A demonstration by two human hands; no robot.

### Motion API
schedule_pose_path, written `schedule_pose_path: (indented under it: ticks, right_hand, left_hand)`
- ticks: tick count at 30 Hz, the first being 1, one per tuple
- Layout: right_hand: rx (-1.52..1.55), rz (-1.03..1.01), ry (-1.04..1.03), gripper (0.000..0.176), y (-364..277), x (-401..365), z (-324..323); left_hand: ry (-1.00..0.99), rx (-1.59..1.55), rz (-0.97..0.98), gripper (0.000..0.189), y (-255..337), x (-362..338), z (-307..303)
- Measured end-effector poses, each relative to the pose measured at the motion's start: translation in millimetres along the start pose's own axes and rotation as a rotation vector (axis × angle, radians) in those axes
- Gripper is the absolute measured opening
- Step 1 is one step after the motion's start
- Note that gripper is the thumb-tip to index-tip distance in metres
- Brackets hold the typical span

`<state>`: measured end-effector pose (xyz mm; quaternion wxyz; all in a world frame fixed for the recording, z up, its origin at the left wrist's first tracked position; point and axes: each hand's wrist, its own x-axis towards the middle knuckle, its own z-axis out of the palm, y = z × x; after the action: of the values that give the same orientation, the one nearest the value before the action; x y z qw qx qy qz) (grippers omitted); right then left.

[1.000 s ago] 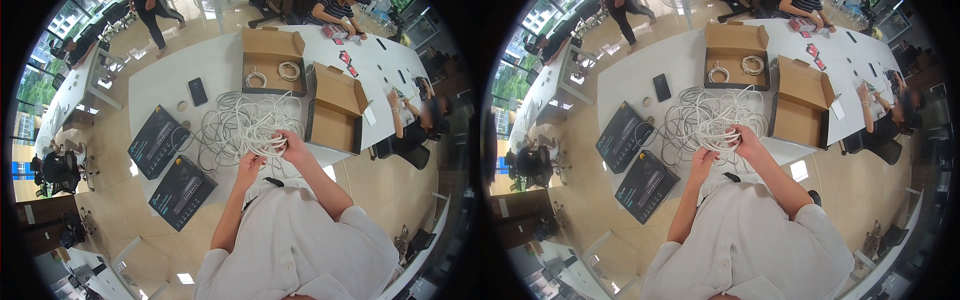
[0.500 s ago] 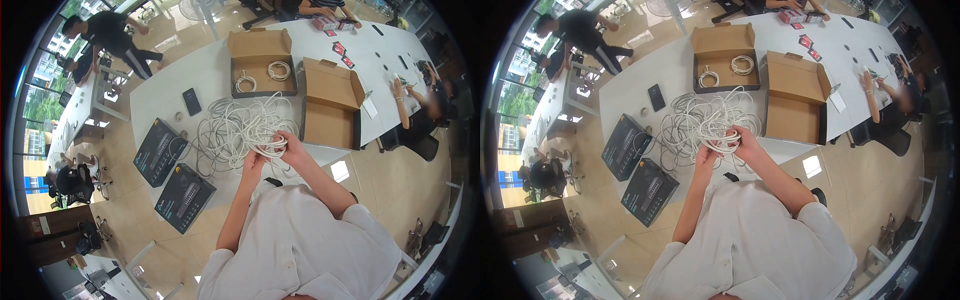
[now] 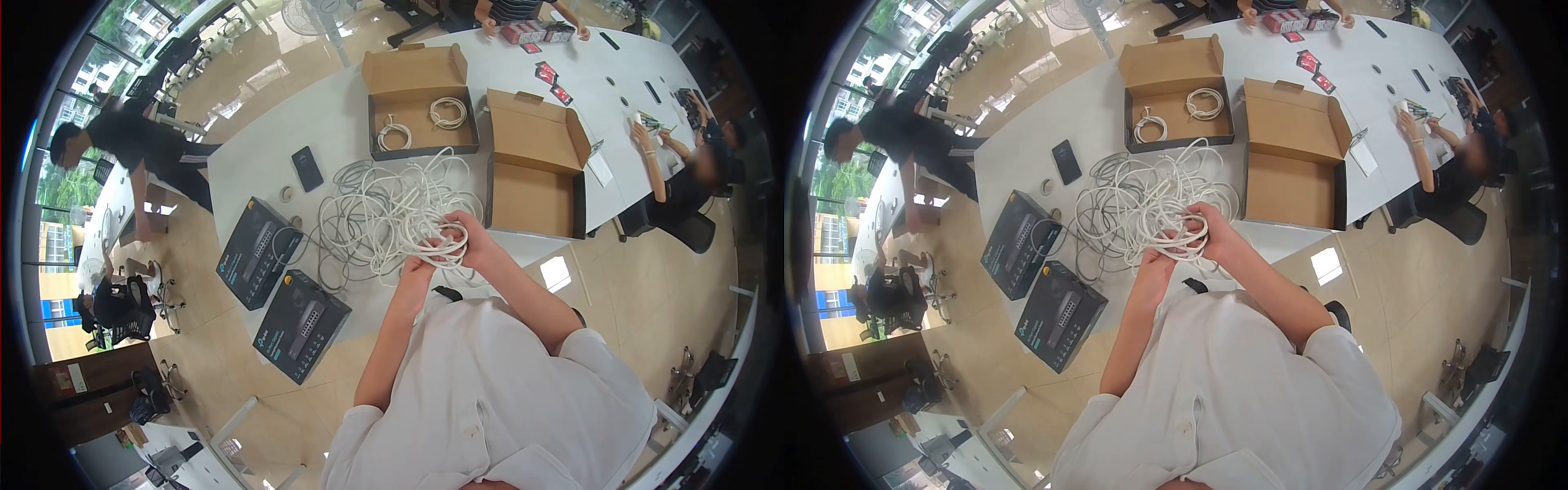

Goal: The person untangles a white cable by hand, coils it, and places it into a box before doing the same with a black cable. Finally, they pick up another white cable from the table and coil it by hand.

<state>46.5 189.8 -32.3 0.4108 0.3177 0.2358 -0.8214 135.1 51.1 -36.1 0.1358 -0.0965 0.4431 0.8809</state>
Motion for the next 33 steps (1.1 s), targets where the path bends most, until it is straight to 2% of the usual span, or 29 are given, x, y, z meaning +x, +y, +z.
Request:
schedule_pose_path:
  ticks: [4,7,11,16,17,20,23,26,29,32,33]
  right_hand:
    - [0.010,-0.004,0.017,0.019,1.3,1.1,0.3]
    - [0.108,0.005,-0.059,0.021,-6.6,0.0,-2.3]
    - [0.267,0.071,-0.232,0.023,-11.7,-7.8,-1.7]
    - [0.351,-0.061,-0.236,0.023,-13.9,-20.0,13.8]
    - [0.370,-0.082,-0.259,0.023,-15.3,-18.0,13.0]
    - [0.132,-0.131,-0.137,0.019,-23.7,-43.2,36.5]
    - [-0.118,-0.147,-0.147,0.020,-21.5,-52.5,39.4]
    - [-0.374,-0.162,-0.305,0.020,-10.6,-50.7,27.7]
    - [-0.773,-0.178,-0.247,0.017,-3.8,-59.8,37.7]
    - [-1.119,-0.425,-0.197,0.017,8.0,-55.3,38.8]
    - [-1.160,-0.412,-0.229,0.020,6.3,-53.3,37.3]
  left_hand:
    - [0.032,0.117,-0.042,0.026,3.2,-2.1,-9.3]
    - [0.190,0.238,0.029,0.024,2.7,-2.7,-5.6]
    - [0.103,0.471,0.052,0.019,-8.3,3.1,-24.8]
    - [-0.008,0.737,0.112,0.021,-12.4,5.8,-27.4]
    - [0.004,0.785,0.059,0.022,-14.6,4.5,-31.8]
    - [-0.101,1.235,0.164,0.041,-13.6,-0.3,-54.0]
    - [-0.201,0.965,0.275,0.068,9.3,-7.3,-54.4]
    - [-0.094,-0.132,-0.074,0.086,24.3,1.2,-41.8]
    - [-0.026,0.062,0.050,0.088,22.1,6.5,-39.6]
    - [0.059,0.271,0.074,0.088,28.7,4.2,-23.7]
    - [0.085,0.336,0.081,0.087,27.6,4.9,-22.8]
